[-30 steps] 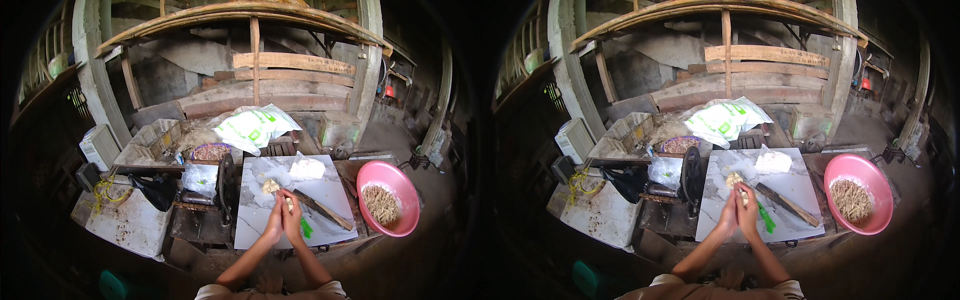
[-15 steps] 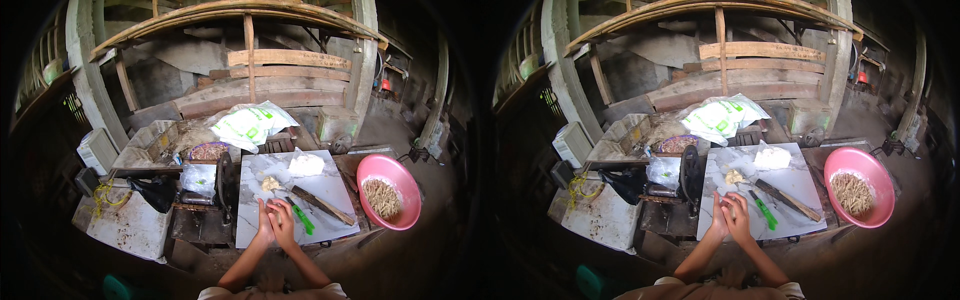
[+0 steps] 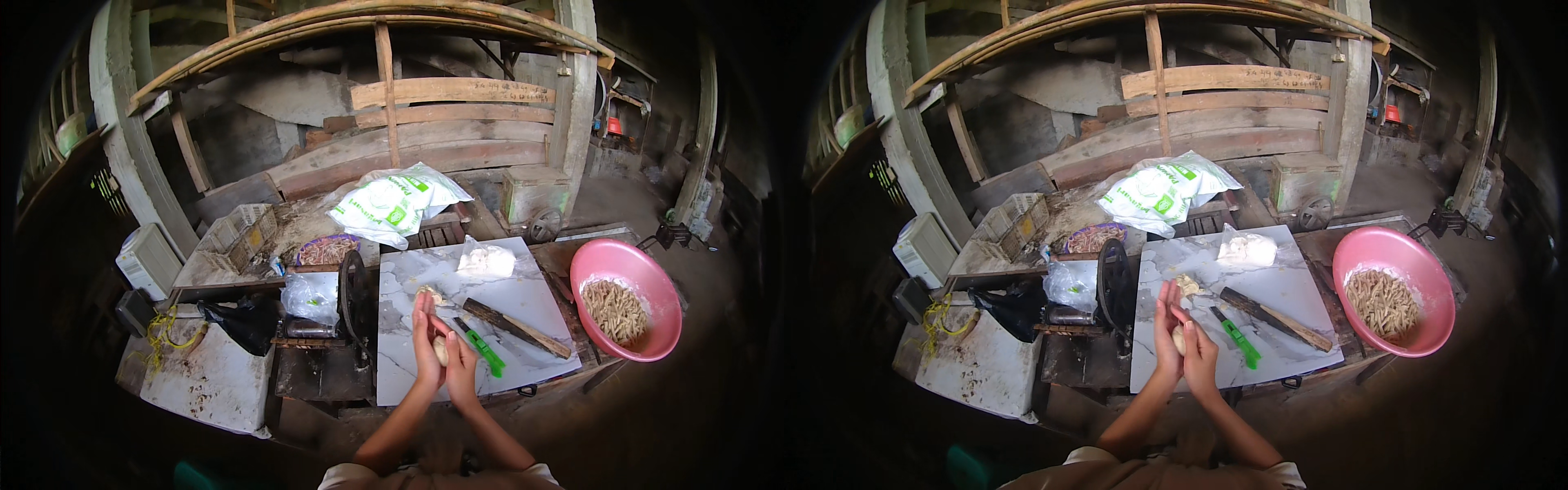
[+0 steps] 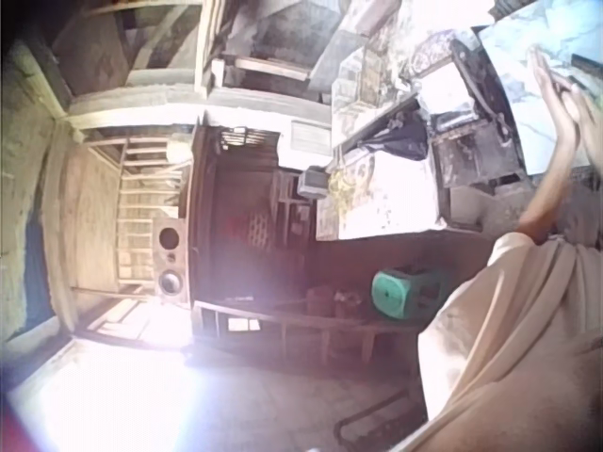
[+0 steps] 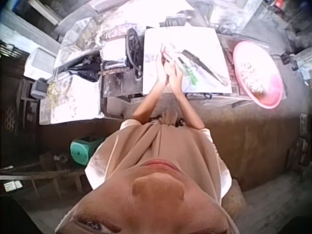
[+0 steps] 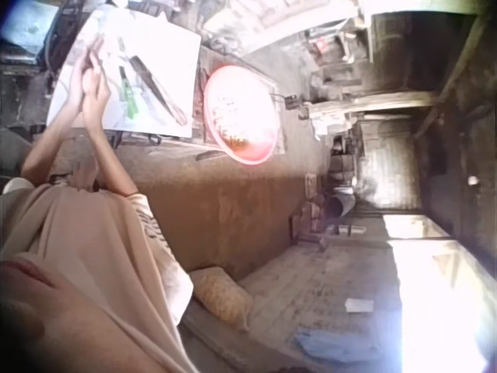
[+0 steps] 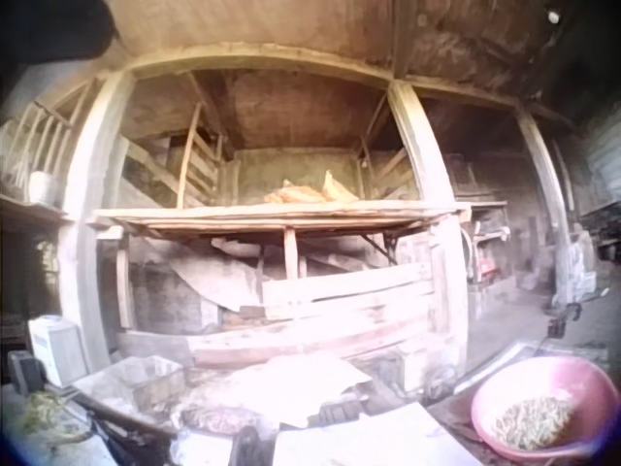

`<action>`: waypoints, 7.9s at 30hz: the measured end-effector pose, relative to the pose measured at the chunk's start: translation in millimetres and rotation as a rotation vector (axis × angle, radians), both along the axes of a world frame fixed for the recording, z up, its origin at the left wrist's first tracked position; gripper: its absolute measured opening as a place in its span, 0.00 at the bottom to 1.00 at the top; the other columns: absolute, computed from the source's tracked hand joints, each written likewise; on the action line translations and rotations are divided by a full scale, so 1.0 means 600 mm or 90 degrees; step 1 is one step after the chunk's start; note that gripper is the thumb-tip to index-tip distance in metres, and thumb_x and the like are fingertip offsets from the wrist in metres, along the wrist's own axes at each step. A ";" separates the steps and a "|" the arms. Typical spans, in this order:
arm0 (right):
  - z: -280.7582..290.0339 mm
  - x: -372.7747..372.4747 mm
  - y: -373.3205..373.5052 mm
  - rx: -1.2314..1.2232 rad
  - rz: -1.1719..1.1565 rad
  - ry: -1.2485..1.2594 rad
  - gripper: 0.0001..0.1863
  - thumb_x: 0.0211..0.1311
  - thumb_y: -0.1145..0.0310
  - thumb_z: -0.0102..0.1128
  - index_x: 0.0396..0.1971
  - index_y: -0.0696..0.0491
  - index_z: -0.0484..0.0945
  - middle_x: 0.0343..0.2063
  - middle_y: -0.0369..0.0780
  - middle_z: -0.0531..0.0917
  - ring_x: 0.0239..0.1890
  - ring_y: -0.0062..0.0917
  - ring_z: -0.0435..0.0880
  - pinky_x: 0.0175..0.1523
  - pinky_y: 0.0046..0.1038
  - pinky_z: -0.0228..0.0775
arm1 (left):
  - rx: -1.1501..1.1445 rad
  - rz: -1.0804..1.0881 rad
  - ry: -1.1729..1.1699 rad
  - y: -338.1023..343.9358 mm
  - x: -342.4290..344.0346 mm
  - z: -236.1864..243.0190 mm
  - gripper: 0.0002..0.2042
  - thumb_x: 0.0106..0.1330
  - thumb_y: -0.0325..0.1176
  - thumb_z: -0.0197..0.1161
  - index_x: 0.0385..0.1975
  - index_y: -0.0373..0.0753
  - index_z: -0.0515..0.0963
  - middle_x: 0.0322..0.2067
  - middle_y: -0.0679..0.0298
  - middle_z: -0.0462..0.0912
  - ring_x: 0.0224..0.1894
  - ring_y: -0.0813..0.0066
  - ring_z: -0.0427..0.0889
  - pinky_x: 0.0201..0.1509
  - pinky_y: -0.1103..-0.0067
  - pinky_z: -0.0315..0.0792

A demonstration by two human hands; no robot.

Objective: The person kneads a piece of dough on a floured table, rolls it flat with a wooden rolling pin, and then cuts it into thin strips using a knife. The cut noodles are placed into a pink bowl.

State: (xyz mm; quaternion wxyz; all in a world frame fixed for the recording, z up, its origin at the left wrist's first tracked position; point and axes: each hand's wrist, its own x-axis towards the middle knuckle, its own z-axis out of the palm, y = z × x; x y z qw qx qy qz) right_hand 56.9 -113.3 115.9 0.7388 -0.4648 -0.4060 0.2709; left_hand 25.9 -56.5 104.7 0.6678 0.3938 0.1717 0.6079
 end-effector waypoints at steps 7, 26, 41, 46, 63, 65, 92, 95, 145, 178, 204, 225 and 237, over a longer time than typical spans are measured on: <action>0.035 0.064 -0.002 -0.113 -0.008 -0.157 0.25 0.72 0.62 0.27 0.57 0.53 0.72 0.56 0.49 0.74 0.55 0.35 0.76 0.60 0.30 0.65 | -0.162 -0.218 0.037 -0.077 0.016 0.044 0.32 0.72 0.54 0.39 0.70 0.44 0.45 0.70 0.64 0.47 0.69 0.73 0.51 0.70 0.74 0.47; 0.071 0.010 -0.031 0.094 -0.116 -0.456 0.22 0.61 0.72 0.50 0.57 0.57 0.70 0.57 0.43 0.74 0.62 0.41 0.68 0.67 0.41 0.53 | -0.041 -0.137 -0.144 -0.032 0.012 0.079 0.35 0.69 0.57 0.33 0.69 0.40 0.45 0.70 0.62 0.47 0.72 0.66 0.45 0.72 0.66 0.39; 0.011 0.000 -0.006 0.031 -0.176 -0.481 0.21 0.61 0.74 0.49 0.56 0.55 0.71 0.55 0.49 0.73 0.54 0.43 0.74 0.61 0.41 0.62 | -0.211 -0.198 -0.013 0.011 -0.019 0.040 0.26 0.73 0.49 0.37 0.68 0.45 0.54 0.66 0.61 0.58 0.67 0.68 0.58 0.67 0.71 0.57; -0.001 0.080 0.047 -0.108 -0.115 -0.321 0.17 0.60 0.73 0.47 0.49 0.57 0.77 0.60 0.46 0.69 0.54 0.45 0.74 0.62 0.39 0.61 | -0.341 -0.273 0.033 -0.043 0.020 -0.005 0.24 0.74 0.48 0.39 0.66 0.45 0.57 0.61 0.65 0.64 0.62 0.73 0.64 0.64 0.75 0.59; 0.043 0.036 0.039 -0.033 -0.111 -0.525 0.12 0.57 0.74 0.55 0.41 0.53 0.81 0.54 0.39 0.76 0.59 0.39 0.70 0.64 0.38 0.58 | -0.190 -0.460 -0.129 0.004 0.007 -0.050 0.30 0.72 0.55 0.33 0.68 0.44 0.52 0.68 0.61 0.53 0.70 0.66 0.52 0.70 0.68 0.48; 0.044 0.009 0.013 0.009 -0.095 -0.576 0.13 0.55 0.76 0.54 0.40 0.54 0.82 0.53 0.39 0.77 0.57 0.38 0.74 0.62 0.34 0.62 | -0.092 -0.477 -0.217 0.023 0.008 -0.037 0.30 0.72 0.55 0.34 0.68 0.44 0.51 0.69 0.63 0.52 0.70 0.67 0.50 0.72 0.69 0.44; 0.047 0.029 0.010 0.055 -0.092 -0.369 0.19 0.55 0.80 0.46 0.45 0.55 0.81 0.56 0.45 0.75 0.58 0.39 0.73 0.63 0.32 0.59 | -0.077 -0.279 -0.042 -0.009 0.009 0.023 0.31 0.72 0.51 0.42 0.69 0.41 0.47 0.69 0.63 0.50 0.70 0.70 0.51 0.69 0.76 0.48; 0.035 -0.001 -0.018 0.086 -0.100 -0.342 0.19 0.56 0.78 0.51 0.48 0.54 0.79 0.54 0.45 0.76 0.61 0.40 0.70 0.63 0.34 0.60 | -0.091 -0.169 -0.093 0.039 -0.005 0.053 0.31 0.72 0.52 0.41 0.69 0.44 0.47 0.69 0.60 0.50 0.71 0.68 0.50 0.71 0.73 0.48; -0.064 0.015 0.010 -0.121 0.222 0.498 0.22 0.72 0.54 0.41 0.52 0.57 0.68 0.46 0.40 0.77 0.49 0.25 0.75 0.55 0.29 0.67 | 0.011 -0.173 0.186 0.009 -0.069 -0.060 0.29 0.73 0.55 0.35 0.64 0.39 0.59 0.63 0.59 0.63 0.64 0.68 0.61 0.63 0.76 0.59; -0.227 0.166 0.016 -0.407 -0.363 -0.723 0.23 0.51 0.71 0.64 0.50 0.52 0.73 0.42 0.44 0.75 0.46 0.39 0.72 0.51 0.36 0.65 | 0.400 0.036 0.666 0.030 -0.029 -0.210 0.22 0.67 0.30 0.52 0.61 0.42 0.63 0.62 0.58 0.65 0.68 0.57 0.57 0.69 0.55 0.44; -0.234 0.522 0.077 -0.312 -0.284 -0.651 0.17 0.50 0.73 0.62 0.42 0.58 0.75 0.45 0.46 0.71 0.49 0.41 0.68 0.55 0.42 0.62 | 0.632 -0.108 0.963 0.098 0.376 -0.195 0.25 0.65 0.30 0.51 0.64 0.39 0.59 0.66 0.58 0.58 0.69 0.60 0.55 0.68 0.54 0.52; -0.165 0.363 0.039 -0.406 0.020 -0.649 0.25 0.50 0.65 0.65 0.46 0.55 0.66 0.38 0.46 0.78 0.41 0.40 0.79 0.49 0.38 0.70 | 0.419 0.115 0.843 0.022 -0.036 -0.182 0.27 0.49 0.35 0.72 0.51 0.38 0.73 0.45 0.55 0.78 0.49 0.53 0.73 0.54 0.65 0.68; -0.124 0.248 0.043 -0.280 0.072 -0.752 0.26 0.57 0.58 0.62 0.51 0.54 0.67 0.40 0.48 0.81 0.41 0.45 0.80 0.46 0.40 0.71 | 0.434 0.198 0.745 0.043 -0.045 -0.187 0.24 0.58 0.32 0.66 0.54 0.36 0.71 0.46 0.55 0.76 0.49 0.58 0.73 0.55 0.70 0.68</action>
